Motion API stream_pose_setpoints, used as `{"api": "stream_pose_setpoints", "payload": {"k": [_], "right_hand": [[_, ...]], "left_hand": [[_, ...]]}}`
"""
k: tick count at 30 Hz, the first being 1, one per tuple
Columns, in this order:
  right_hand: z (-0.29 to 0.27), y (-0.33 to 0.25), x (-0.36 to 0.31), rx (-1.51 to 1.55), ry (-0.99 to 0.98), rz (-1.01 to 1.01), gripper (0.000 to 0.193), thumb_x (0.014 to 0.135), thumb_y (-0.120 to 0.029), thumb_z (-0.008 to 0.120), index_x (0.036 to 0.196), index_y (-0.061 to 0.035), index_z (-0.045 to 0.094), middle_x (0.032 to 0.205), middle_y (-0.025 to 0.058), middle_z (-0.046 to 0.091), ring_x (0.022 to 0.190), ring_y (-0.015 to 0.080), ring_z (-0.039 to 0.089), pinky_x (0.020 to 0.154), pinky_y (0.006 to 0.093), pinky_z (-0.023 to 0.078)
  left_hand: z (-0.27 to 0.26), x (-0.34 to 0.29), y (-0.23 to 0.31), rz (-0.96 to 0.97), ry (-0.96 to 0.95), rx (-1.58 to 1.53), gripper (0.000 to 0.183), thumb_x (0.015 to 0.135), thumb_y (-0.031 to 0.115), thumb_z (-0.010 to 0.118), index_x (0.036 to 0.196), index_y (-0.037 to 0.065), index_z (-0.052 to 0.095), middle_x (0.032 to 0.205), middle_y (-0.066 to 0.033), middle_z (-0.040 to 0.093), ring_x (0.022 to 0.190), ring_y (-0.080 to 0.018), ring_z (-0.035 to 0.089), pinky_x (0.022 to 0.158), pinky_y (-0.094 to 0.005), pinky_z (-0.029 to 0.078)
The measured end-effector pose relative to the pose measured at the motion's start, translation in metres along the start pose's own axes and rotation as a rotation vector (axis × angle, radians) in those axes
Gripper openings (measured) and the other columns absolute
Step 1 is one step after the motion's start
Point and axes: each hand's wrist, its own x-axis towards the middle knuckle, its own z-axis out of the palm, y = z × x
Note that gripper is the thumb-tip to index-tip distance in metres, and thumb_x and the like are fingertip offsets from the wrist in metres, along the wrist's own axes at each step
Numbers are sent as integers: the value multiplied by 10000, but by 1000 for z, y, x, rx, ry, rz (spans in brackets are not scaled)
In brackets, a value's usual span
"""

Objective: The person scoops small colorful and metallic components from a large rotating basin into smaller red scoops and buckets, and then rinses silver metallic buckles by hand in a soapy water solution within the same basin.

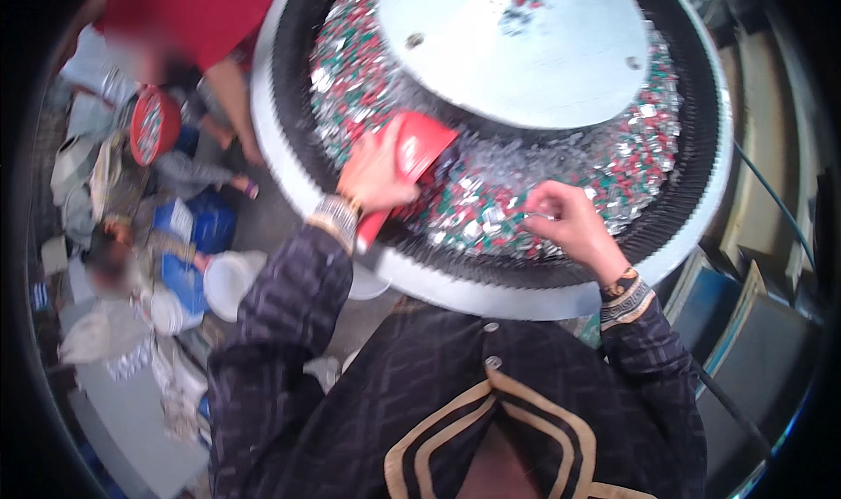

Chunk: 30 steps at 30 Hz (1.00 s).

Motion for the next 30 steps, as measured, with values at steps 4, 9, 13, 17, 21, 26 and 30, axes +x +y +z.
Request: {"api": "stream_pose_setpoints", "payload": {"k": [4,9,13,17,21,26,30], "right_hand": [[109,-55,14,121,-362,-233,144,746,-16,667,866,-26,588,834,20,605,805,98,572,735,266,482],[184,-99,18,-130,-286,-463,262,725,-96,697,952,-17,592,891,144,601,818,278,630,748,360,501],[137,-92,22,-74,-228,-353,169,775,-66,661,916,7,602,862,86,642,743,124,633,675,270,517],[20,-21,23,-419,107,24,206,732,-210,686,798,-21,636,719,111,655,674,212,655,615,326,499],[-103,127,14,-750,370,493,682,725,-488,640,1210,-24,520,1066,268,604,1020,349,595,880,376,454],[-112,166,38,-520,334,832,971,665,-700,577,1428,-174,289,1388,313,297,1335,474,115,1109,472,64],[-72,173,50,-386,395,935,960,646,-724,556,1436,-258,271,1419,349,174,1304,500,215,1105,461,139]], "left_hand": [[-25,10,-19,113,-99,-15,1054,527,342,756,1409,158,209,1177,-332,420,1026,-461,524,883,-465,467],[-70,-13,-6,251,-38,123,1026,544,278,740,1407,151,202,1125,-287,453,1034,-436,518,891,-437,456],[-72,-26,-8,181,-48,-13,1034,547,276,738,1413,154,187,1133,-298,446,1029,-442,523,906,-439,449],[-34,-16,1,20,1,2,1034,560,297,733,1419,142,177,1215,-326,379,1123,-477,459,896,-480,463],[-18,1,21,-72,6,117,1056,570,275,727,1438,161,136,1217,-325,378,1058,-505,475,890,-518,453],[27,6,36,110,-52,197,1084,557,263,743,1432,115,120,1097,-306,402,987,-501,471,884,-504,447],[41,14,36,56,-116,-55,1076,538,270,709,1434,141,127,1149,-328,370,1020,-507,474,881,-505,458]]}}
